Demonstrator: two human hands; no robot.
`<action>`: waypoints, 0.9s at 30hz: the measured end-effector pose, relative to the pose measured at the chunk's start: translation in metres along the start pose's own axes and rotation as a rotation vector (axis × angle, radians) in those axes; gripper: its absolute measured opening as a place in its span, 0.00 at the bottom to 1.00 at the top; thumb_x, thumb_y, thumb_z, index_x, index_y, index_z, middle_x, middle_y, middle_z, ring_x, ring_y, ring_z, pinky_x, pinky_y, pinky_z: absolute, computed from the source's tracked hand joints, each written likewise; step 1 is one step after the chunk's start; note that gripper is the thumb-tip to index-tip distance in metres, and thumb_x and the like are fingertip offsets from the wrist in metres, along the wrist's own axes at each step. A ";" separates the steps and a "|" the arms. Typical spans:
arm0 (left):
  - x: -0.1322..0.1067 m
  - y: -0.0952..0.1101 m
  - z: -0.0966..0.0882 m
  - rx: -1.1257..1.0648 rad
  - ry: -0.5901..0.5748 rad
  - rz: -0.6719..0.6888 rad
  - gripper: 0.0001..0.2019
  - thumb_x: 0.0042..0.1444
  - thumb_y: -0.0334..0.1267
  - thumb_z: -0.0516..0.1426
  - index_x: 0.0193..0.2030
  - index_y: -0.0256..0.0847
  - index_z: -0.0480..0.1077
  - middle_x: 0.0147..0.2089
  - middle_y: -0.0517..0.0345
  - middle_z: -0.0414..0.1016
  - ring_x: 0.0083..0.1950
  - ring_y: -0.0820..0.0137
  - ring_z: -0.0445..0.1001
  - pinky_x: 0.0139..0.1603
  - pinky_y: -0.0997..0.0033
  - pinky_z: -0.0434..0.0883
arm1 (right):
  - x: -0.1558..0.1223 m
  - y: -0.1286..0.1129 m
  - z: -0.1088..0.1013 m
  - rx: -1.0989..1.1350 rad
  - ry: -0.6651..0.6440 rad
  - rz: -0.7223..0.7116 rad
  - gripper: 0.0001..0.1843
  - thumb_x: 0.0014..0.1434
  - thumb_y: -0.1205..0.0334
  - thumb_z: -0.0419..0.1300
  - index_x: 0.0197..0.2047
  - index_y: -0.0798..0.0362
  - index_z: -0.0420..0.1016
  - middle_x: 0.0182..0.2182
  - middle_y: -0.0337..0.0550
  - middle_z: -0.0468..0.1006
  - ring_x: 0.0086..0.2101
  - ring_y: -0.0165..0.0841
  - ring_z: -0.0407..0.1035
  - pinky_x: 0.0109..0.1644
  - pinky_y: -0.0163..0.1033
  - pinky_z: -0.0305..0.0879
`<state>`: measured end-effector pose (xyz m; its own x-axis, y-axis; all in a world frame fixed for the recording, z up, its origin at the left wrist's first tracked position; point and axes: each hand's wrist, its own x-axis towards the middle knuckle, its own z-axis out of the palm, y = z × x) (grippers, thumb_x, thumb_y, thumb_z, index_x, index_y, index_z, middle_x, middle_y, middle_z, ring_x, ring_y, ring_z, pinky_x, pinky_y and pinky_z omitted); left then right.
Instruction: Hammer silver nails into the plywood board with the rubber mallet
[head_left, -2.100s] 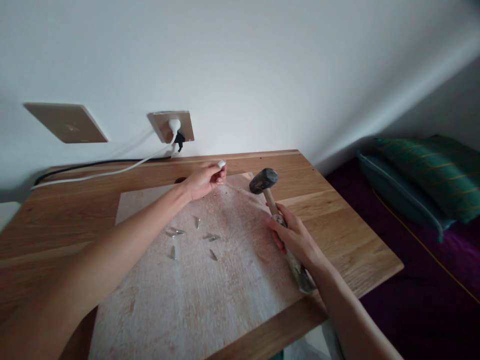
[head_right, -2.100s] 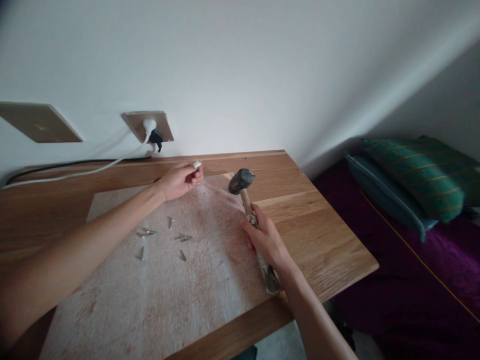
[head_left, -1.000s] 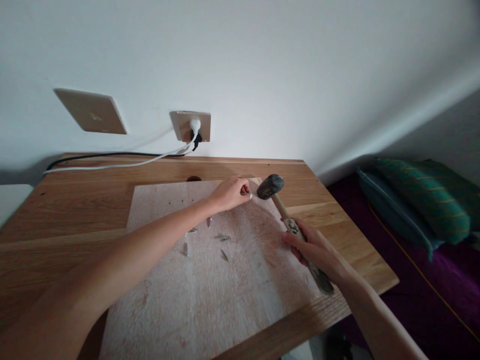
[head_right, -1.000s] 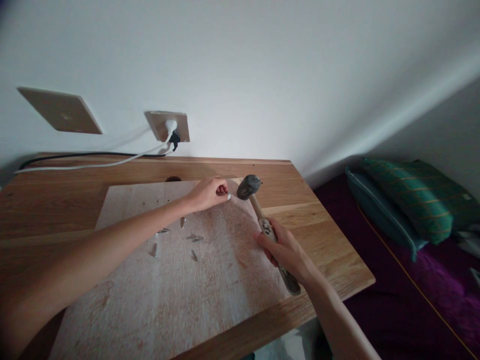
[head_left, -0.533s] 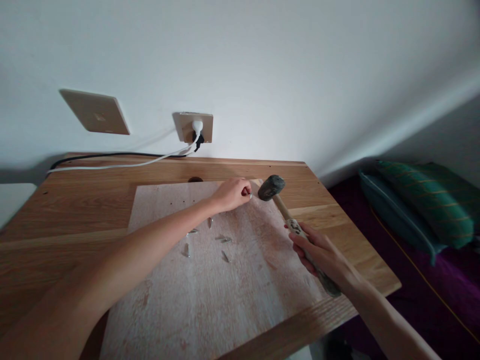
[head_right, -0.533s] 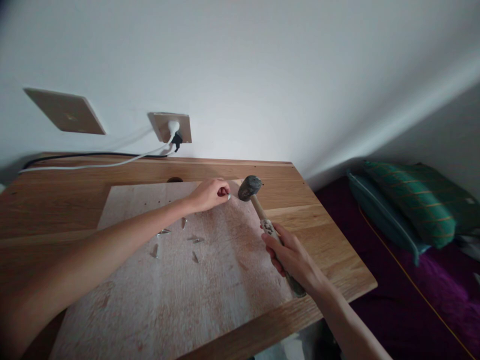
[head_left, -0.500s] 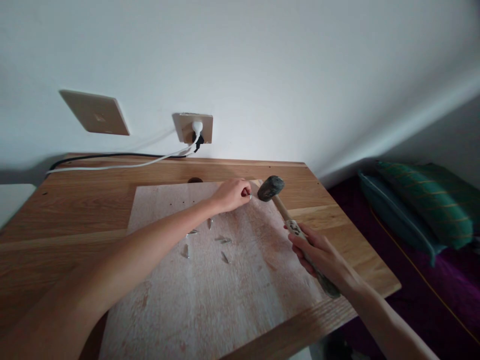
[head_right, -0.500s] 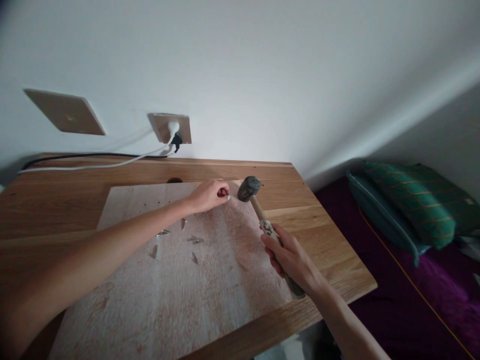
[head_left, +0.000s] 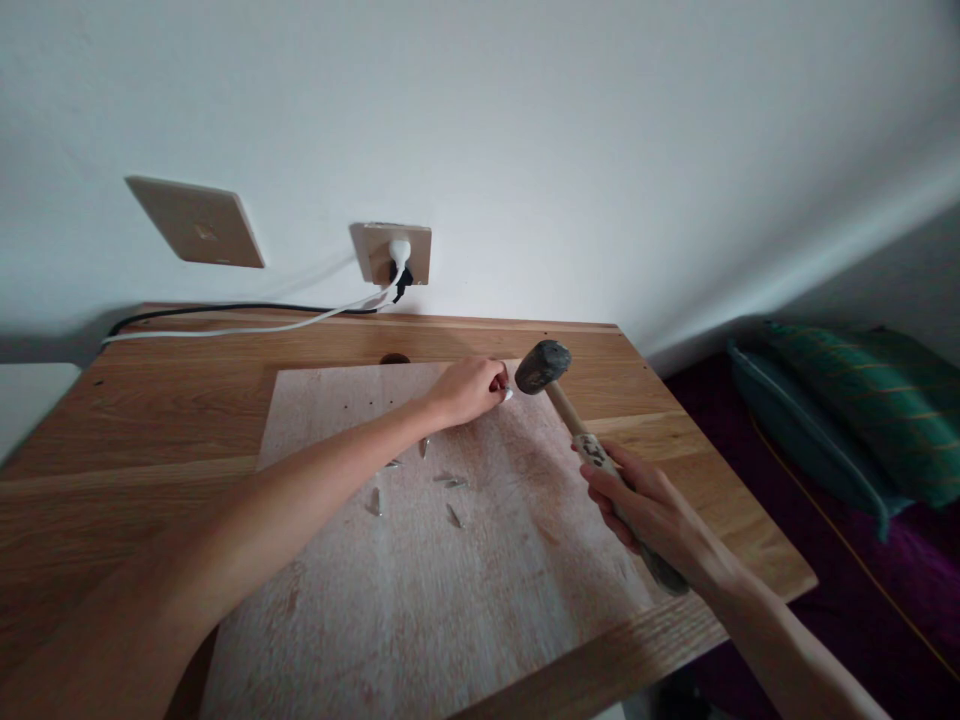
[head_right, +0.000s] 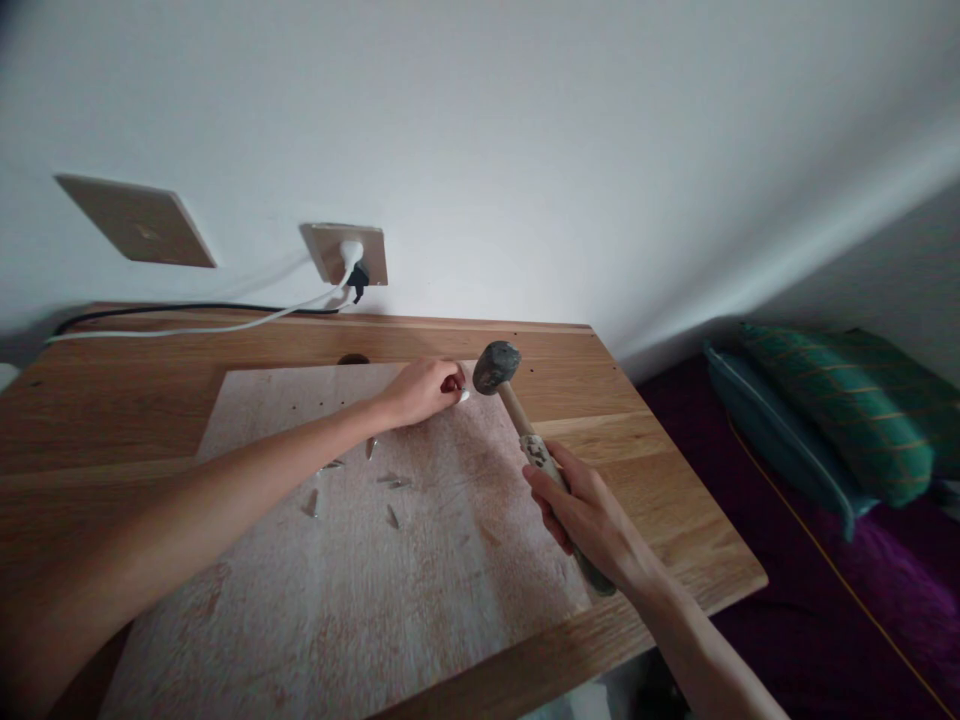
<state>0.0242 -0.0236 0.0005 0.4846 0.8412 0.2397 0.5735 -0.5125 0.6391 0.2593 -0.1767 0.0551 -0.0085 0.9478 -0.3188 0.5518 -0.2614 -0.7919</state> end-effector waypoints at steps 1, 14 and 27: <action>0.000 0.001 0.000 0.000 0.000 0.000 0.08 0.58 0.28 0.61 0.41 0.37 0.82 0.41 0.49 0.86 0.41 0.63 0.82 0.46 0.66 0.75 | 0.000 -0.001 -0.001 0.002 -0.005 0.000 0.22 0.65 0.37 0.61 0.38 0.48 0.66 0.23 0.28 0.64 0.15 0.21 0.57 0.14 0.27 0.52; 0.001 0.000 0.000 -0.027 -0.015 -0.037 0.07 0.58 0.30 0.61 0.40 0.39 0.82 0.37 0.53 0.84 0.38 0.64 0.81 0.42 0.68 0.73 | -0.011 0.001 -0.006 -0.028 -0.071 -0.028 0.22 0.70 0.37 0.58 0.42 0.49 0.67 0.22 0.26 0.62 0.15 0.20 0.54 0.16 0.26 0.52; 0.000 -0.005 0.002 -0.058 0.061 0.026 0.03 0.56 0.29 0.63 0.37 0.38 0.78 0.41 0.52 0.81 0.39 0.66 0.77 0.42 0.68 0.72 | -0.006 -0.008 -0.015 -0.079 -0.102 -0.029 0.22 0.69 0.38 0.58 0.43 0.50 0.70 0.20 0.27 0.63 0.15 0.23 0.56 0.16 0.27 0.50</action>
<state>0.0224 -0.0213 -0.0044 0.4568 0.8375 0.2999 0.5210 -0.5251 0.6729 0.2673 -0.1780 0.0712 -0.1081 0.9303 -0.3504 0.6142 -0.2146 -0.7594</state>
